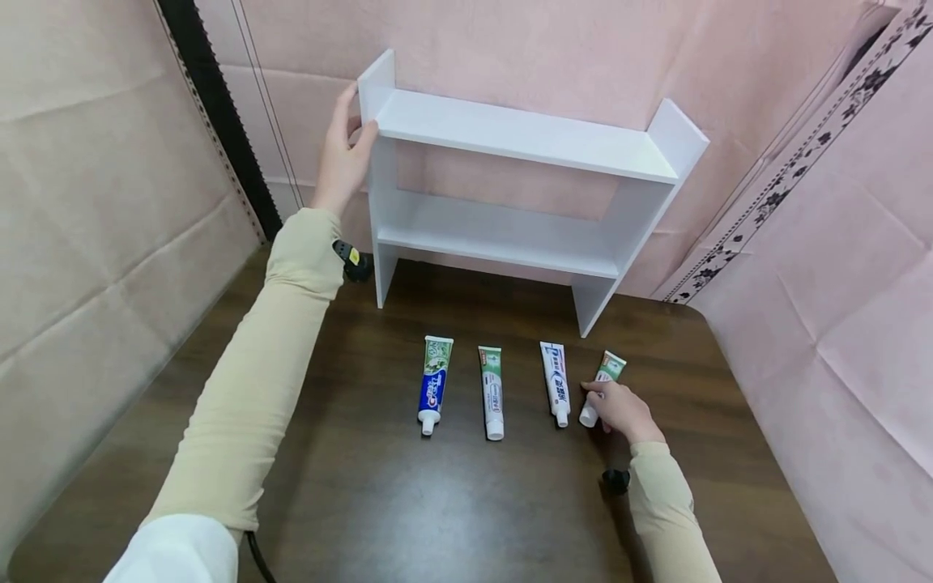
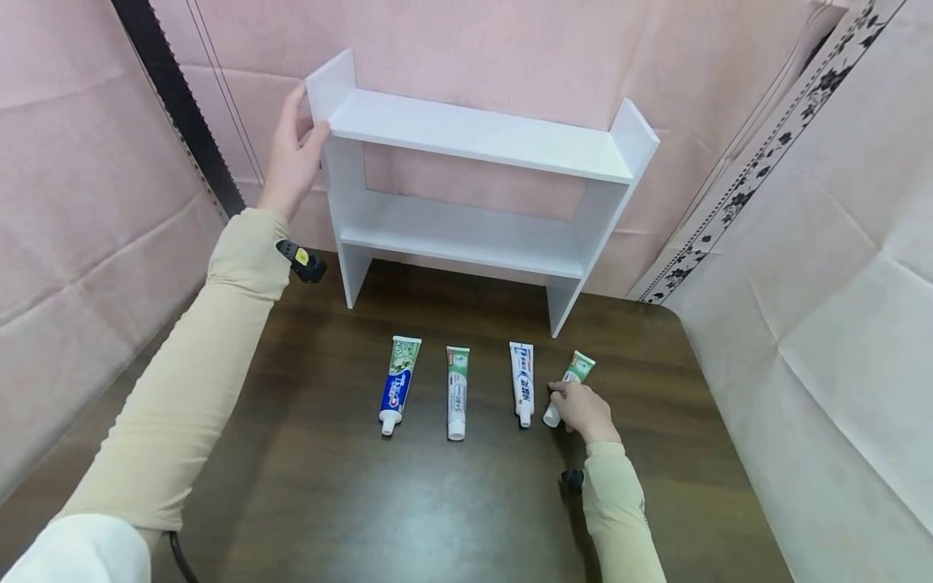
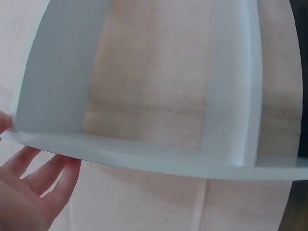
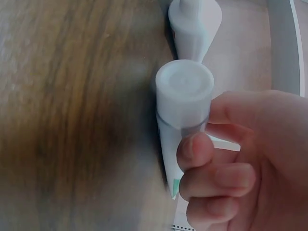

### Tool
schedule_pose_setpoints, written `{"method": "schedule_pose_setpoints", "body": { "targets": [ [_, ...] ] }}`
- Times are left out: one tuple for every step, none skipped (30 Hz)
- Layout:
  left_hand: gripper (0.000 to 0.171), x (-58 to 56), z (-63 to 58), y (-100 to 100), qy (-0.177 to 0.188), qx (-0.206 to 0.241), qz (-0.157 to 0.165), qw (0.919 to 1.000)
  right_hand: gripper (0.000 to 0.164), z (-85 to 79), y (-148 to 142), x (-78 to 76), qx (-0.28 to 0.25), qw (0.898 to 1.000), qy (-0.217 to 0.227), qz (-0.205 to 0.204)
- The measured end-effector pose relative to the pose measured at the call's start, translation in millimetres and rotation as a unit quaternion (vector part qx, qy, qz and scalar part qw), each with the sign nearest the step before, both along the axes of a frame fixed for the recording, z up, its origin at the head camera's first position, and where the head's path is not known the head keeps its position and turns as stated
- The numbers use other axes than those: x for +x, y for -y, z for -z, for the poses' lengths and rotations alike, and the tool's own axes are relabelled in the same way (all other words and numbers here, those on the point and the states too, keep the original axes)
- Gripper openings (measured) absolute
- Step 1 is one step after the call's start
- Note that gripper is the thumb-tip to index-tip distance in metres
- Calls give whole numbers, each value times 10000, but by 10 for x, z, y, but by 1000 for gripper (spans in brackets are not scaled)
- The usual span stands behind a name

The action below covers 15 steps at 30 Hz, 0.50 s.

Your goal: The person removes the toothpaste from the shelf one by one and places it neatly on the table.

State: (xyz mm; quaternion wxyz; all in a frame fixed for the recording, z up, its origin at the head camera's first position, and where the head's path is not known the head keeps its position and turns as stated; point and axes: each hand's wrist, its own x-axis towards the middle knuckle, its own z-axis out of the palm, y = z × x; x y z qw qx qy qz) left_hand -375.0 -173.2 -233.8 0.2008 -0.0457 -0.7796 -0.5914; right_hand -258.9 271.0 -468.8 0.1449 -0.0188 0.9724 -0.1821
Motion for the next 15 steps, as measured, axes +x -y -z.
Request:
{"method": "schedule_pose_setpoints", "body": {
  "targets": [
    [55, 8, 15, 3, -26, 21, -18, 10000, 44, 5, 3, 5, 2, 10000, -22, -5],
    [54, -12, 42, 15, -55, 21, -49, 10000, 44, 7, 7, 5, -1, 10000, -52, -7],
    [54, -21, 62, 20, -75, 21, -95, 9999, 44, 4, 10, 1, 0, 10000, -75, -9],
    [53, -46, 91, 29, -104, 13, -150, 9998, 44, 0, 14, -4, 10, 9999, -104, -20],
    [53, -76, 128, 35, -126, 18, -195, 9997, 43, -6, 17, -8, 8, 9999, -128, -19],
    [52, -101, 171, 41, -157, 24, -247, 9996, 43, -10, 17, -15, 9, 9999, -164, -33],
    [52, -118, 223, 43, -165, 20, -295, 9994, 43, -13, 20, -20, 7, 9998, -179, -26],
    [52, -127, 281, 44, -165, 36, -312, 9994, 43, -16, 20, -25, -2, 9998, -183, -28],
    [52, -133, 345, 45, -130, 30, -337, 9993, 43, -19, 22, -28, -1, 9998, -190, -34],
    [52, -134, 416, 47, -64, 6, -346, 9994, 43, -20, 22, -32, 4, 9998, -187, -35],
    [53, -136, 495, 51, 18, -18, -326, 9995, 43, -20, 21, -35, 19, 9998, -183, -42],
    [54, -132, 576, 53, 99, -77, -298, 9995, 43, -21, 19, -39, 48, 9998, -177, -52],
    [55, -127, 661, 59, 244, -141, -239, 9993, 43, -20, 14, -42, 84, 9998, -158, -58],
    [56, -124, 748, 66, 378, -209, -177, 9989, 43, -21, 10, -45, 127, 9998, -147, -67],
    [56, -120, 840, 72, 510, -293, -125, 9982, 44, -22, 4, -47, 183, 9997, -128, -79]
  ]
}}
